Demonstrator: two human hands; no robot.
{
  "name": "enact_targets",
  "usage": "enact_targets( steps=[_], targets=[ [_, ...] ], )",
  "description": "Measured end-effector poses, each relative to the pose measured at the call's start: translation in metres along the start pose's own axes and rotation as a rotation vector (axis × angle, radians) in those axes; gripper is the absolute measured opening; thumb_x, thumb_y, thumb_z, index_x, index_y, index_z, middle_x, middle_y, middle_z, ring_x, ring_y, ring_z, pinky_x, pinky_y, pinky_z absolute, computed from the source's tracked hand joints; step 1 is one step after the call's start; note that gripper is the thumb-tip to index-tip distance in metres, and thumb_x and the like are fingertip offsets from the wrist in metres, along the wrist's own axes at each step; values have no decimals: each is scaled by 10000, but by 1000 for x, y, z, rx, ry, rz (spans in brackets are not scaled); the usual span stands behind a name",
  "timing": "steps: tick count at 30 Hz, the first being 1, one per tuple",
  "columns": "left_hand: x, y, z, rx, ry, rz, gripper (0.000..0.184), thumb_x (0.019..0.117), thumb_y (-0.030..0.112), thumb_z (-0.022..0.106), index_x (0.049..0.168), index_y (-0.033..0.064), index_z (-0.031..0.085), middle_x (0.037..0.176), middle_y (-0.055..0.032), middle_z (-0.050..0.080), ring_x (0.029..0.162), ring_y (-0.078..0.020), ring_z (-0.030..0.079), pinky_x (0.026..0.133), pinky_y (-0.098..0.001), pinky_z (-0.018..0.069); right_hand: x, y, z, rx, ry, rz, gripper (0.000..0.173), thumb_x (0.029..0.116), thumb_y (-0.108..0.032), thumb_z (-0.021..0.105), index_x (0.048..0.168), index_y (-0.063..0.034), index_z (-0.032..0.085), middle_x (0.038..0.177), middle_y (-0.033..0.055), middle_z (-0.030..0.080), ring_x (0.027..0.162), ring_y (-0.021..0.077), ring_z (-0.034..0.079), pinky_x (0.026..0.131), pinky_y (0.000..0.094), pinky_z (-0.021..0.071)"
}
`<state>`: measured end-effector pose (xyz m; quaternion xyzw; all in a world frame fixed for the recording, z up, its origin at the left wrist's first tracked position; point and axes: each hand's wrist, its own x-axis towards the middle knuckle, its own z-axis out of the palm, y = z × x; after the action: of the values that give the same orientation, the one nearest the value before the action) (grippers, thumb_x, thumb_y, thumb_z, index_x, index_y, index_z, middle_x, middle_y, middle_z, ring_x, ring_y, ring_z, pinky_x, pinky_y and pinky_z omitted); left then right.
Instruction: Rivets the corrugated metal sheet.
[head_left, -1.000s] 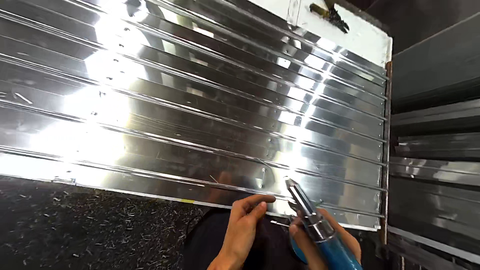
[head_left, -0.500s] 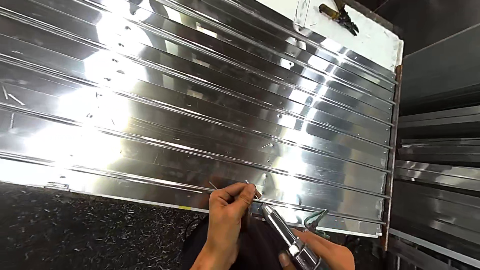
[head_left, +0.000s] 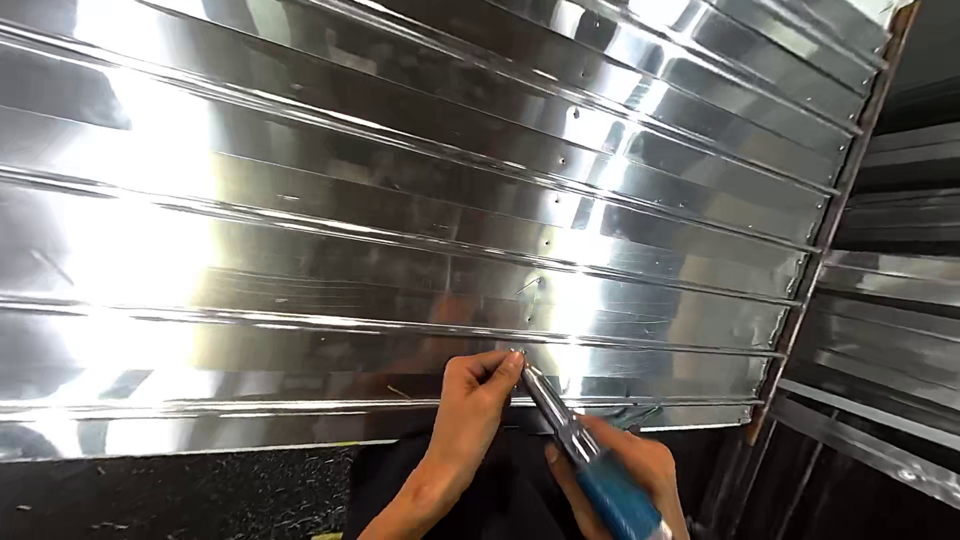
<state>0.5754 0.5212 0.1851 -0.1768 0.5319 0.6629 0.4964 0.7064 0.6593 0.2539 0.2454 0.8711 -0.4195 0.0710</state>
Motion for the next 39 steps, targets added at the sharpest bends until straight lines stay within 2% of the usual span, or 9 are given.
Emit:
enact_targets(
  steps=[4,9,15,18,23,29,32,35,39],
  targets=[
    [48,-21,4,265,-139,-109,297,1081,213,495,982,87,745,629,-20,512,499,-119,436,469,-281,371,31,35,8,-154,-21,210,276,873,-426,737,992,-179,770,765,-77,729,669,30,690,575,310,596],
    [64,1,-37,910,124,564,260,1027,194,530,1145,110,746,1014,-1,731,811,-81,678,698,-316,587,54,48,0,-209,-120,290,260,863,-447,741,963,-210,775,768,-92,730,685,19,690,603,299,597],
    [74,37,-115,1144,591,796,301,1075,131,481,1267,-4,670,883,-182,690,638,-185,607,592,-353,489,89,34,-25,-320,-359,361,304,866,-535,719,972,-253,754,816,-97,725,741,25,690,653,313,602],
    [75,27,-114,1262,629,882,307,1059,146,481,1248,-7,669,776,-191,657,553,-247,564,541,-413,433,113,27,-36,-381,-517,320,367,846,-526,746,1110,-272,772,1105,-15,672,961,128,649,792,382,580],
    [85,19,-109,1291,689,997,277,1042,121,510,1191,-19,697,669,-145,629,491,-225,534,496,-378,398,113,30,-16,-423,-460,186,212,727,-350,733,898,-226,713,734,-81,667,676,100,664,567,395,548],
    [92,14,-110,1235,657,1157,283,1033,97,498,1190,-15,705,665,-134,644,496,-227,552,485,-391,400,85,51,-4,-347,-297,215,277,749,-383,763,958,-203,753,798,-23,707,748,151,687,648,448,572],
    [70,27,-93,1044,483,1007,270,1032,116,514,1189,9,706,724,-79,658,531,-141,553,490,-323,455,56,39,-17,-119,-130,264,273,804,-384,803,1001,-201,751,875,-61,736,801,73,705,726,356,619],
    [13,29,-58,434,194,529,247,1077,174,494,1170,112,714,666,-19,565,448,-85,424,408,-225,376,15,16,-41,192,-59,96,448,870,-333,819,1214,-86,673,1083,29,747,978,149,726,883,345,629],
    [-55,-8,-18,-209,-348,-25,571,1099,455,219,1190,175,708,550,58,499,381,-4,358,354,-168,310,-27,-17,-36,283,-22,-66,375,878,-247,822,1164,-31,712,1012,42,773,875,123,745,794,315,651]
  ],
)
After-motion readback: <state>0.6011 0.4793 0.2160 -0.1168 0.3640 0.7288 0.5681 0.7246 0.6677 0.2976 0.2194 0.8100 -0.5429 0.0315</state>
